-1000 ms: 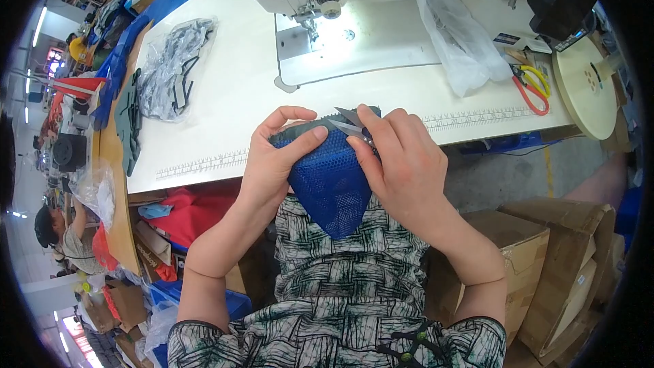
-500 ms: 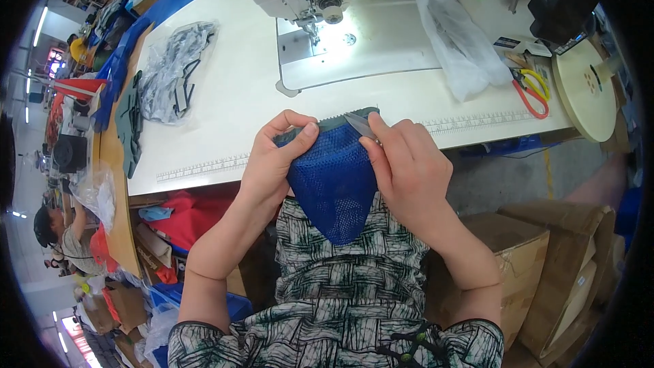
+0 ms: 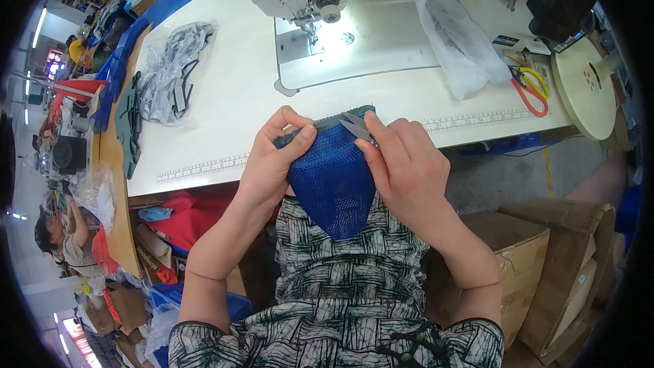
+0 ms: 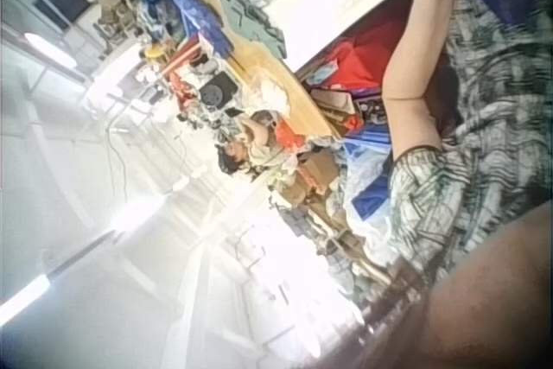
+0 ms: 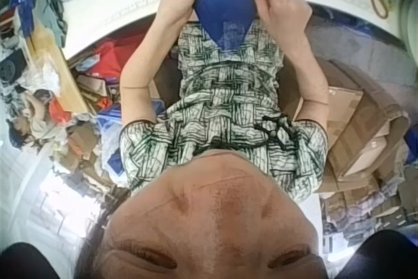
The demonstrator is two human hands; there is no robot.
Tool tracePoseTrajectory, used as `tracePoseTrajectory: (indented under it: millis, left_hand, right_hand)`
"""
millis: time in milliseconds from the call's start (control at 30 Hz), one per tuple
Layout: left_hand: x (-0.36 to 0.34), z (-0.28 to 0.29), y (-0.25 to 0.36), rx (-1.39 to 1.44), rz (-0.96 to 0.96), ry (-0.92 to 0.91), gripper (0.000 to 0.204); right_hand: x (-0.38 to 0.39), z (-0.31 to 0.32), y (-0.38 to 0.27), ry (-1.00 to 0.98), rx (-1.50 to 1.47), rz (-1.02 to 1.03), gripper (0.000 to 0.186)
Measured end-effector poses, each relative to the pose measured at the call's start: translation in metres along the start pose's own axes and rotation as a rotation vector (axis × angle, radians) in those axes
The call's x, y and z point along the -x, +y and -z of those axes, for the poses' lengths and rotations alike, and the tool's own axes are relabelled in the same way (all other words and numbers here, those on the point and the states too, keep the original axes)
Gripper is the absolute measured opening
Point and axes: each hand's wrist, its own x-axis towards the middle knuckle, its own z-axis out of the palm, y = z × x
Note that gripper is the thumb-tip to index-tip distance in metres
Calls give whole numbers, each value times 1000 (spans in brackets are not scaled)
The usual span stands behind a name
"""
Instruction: Sewing a blue mesh fabric component and attaching hardware using an industrial sewing machine.
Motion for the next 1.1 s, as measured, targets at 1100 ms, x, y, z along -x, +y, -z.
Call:
tracePoseTrajectory:
  millis: [1100]
  left_hand:
    - [-3,12,-3,30,35,-70,11]
  right_hand:
    - [6,-9,-13,-66,-810,-607,29]
